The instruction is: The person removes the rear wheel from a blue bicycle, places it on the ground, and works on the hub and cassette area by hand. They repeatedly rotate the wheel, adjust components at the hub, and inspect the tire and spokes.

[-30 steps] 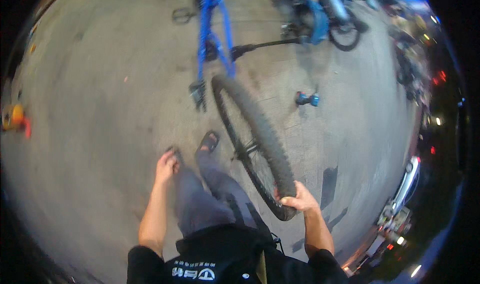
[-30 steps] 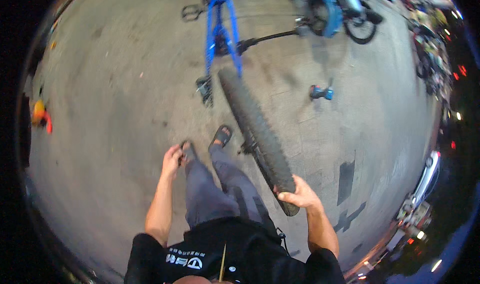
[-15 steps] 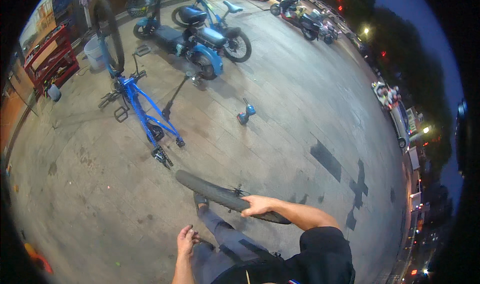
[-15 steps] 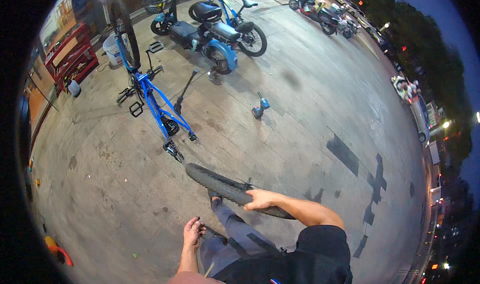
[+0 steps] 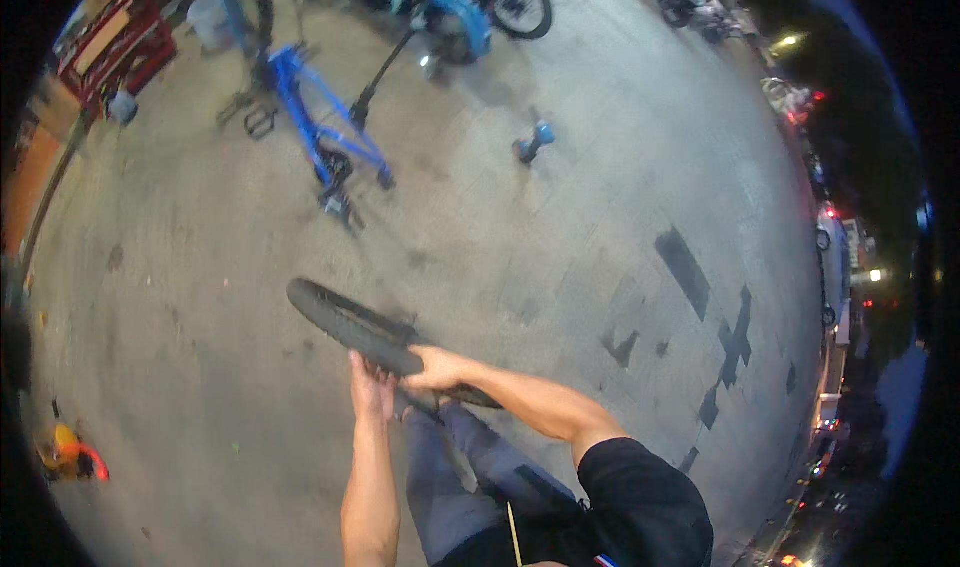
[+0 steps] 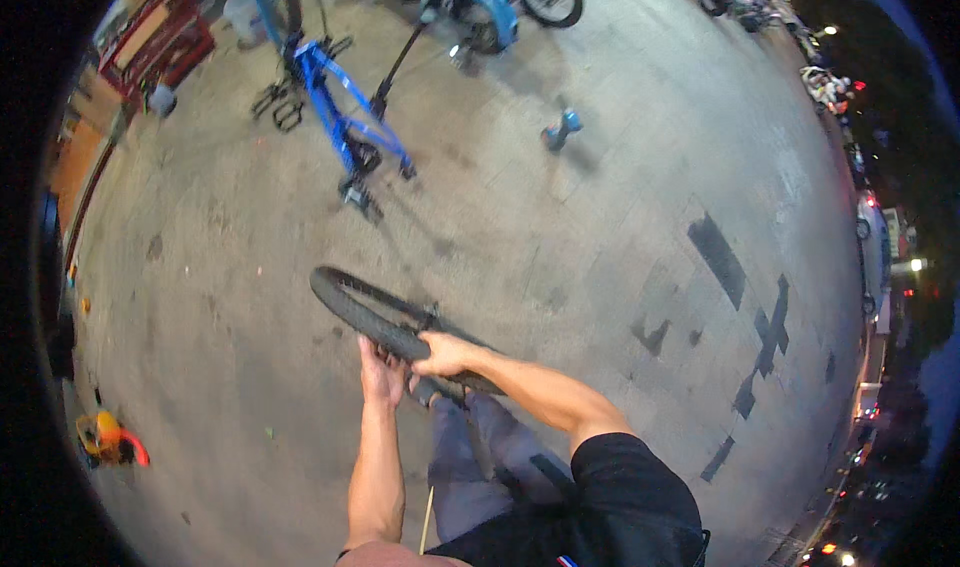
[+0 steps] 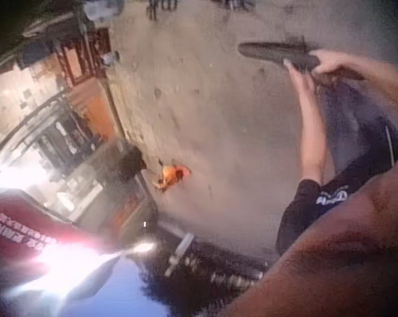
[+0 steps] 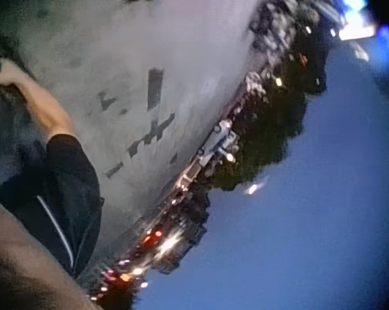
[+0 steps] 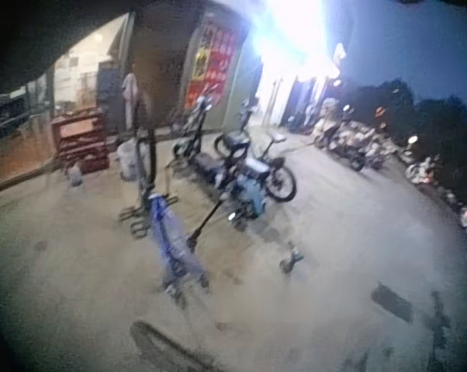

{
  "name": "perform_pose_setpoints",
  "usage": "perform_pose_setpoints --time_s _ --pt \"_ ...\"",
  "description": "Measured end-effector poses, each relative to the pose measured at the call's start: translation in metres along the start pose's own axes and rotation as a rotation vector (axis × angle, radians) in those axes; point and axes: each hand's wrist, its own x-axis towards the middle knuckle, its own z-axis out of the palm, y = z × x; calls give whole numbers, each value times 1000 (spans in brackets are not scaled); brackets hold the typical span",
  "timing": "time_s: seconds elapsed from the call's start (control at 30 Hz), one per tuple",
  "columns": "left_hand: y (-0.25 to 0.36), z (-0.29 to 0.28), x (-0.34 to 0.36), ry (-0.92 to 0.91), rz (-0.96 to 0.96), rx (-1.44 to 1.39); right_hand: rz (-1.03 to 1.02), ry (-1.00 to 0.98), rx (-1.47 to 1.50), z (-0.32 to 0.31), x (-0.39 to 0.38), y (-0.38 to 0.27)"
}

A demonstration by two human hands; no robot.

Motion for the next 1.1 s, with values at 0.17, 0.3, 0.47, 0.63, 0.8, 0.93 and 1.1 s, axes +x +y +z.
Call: perform_pose_setpoints --time_s 0.17,0.3,0.47,0.63,0.8,0.93,1.1 --pt "-25 -56 22 193 145 39 46 -129 -30 44 12 -8" --pt "-17 -64 17 346 155 143 -30 -61 -114 76 12 -6" --pt "-19 -87 3 542 275 203 -394 -41 -60 92 -7 47" --pt "-17 -154 2 961 294 625 -145 -11 -2 42 -57 147" --pt "-18 -226 21 1097 121 759 324 53 -63 -6 -102 298" --pt "-8 -232 31 1076 102 688 492 37 -52 -21 -134 404" --pt "-14 -255 50 1066 148 650 623 88 126 -24 -146 458"
